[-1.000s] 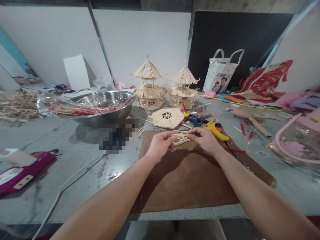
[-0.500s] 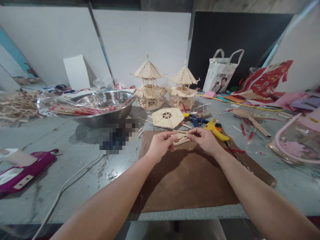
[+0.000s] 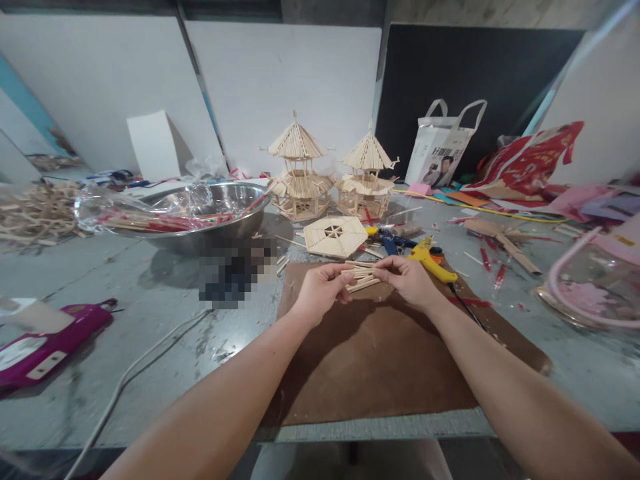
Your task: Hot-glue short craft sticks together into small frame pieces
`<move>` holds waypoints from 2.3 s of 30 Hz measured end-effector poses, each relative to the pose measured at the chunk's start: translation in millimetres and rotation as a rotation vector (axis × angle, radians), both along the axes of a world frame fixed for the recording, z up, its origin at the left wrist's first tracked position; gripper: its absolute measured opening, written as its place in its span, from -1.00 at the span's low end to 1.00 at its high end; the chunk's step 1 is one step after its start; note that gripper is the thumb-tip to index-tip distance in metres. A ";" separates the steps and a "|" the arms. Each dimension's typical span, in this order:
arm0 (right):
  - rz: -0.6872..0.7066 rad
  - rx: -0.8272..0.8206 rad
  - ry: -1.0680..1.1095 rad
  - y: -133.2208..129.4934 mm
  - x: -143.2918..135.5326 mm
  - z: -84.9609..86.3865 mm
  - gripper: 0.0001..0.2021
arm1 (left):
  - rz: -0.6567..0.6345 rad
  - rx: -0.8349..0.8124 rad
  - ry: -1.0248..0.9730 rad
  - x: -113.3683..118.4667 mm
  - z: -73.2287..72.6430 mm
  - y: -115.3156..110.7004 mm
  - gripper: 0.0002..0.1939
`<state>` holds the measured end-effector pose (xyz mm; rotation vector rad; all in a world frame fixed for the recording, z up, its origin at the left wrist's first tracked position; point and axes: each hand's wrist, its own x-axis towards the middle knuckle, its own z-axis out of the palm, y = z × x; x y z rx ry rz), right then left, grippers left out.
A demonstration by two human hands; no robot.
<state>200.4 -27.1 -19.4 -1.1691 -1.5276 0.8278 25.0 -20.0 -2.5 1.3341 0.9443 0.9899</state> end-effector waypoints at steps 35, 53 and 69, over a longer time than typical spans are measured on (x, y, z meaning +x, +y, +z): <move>0.013 0.000 -0.005 -1.9 -1.2 1.1 -0.76 | 0.004 0.055 0.070 0.1 -2.1 0.6 -0.64; 0.059 0.026 -0.174 -6.9 -4.9 2.4 -0.78 | 0.112 0.853 0.748 -6.0 -0.1 -1.9 -0.81; 0.043 0.070 -0.280 -8.6 -8.1 5.0 -0.83 | 0.099 0.991 0.861 -5.3 -4.2 -0.8 -0.82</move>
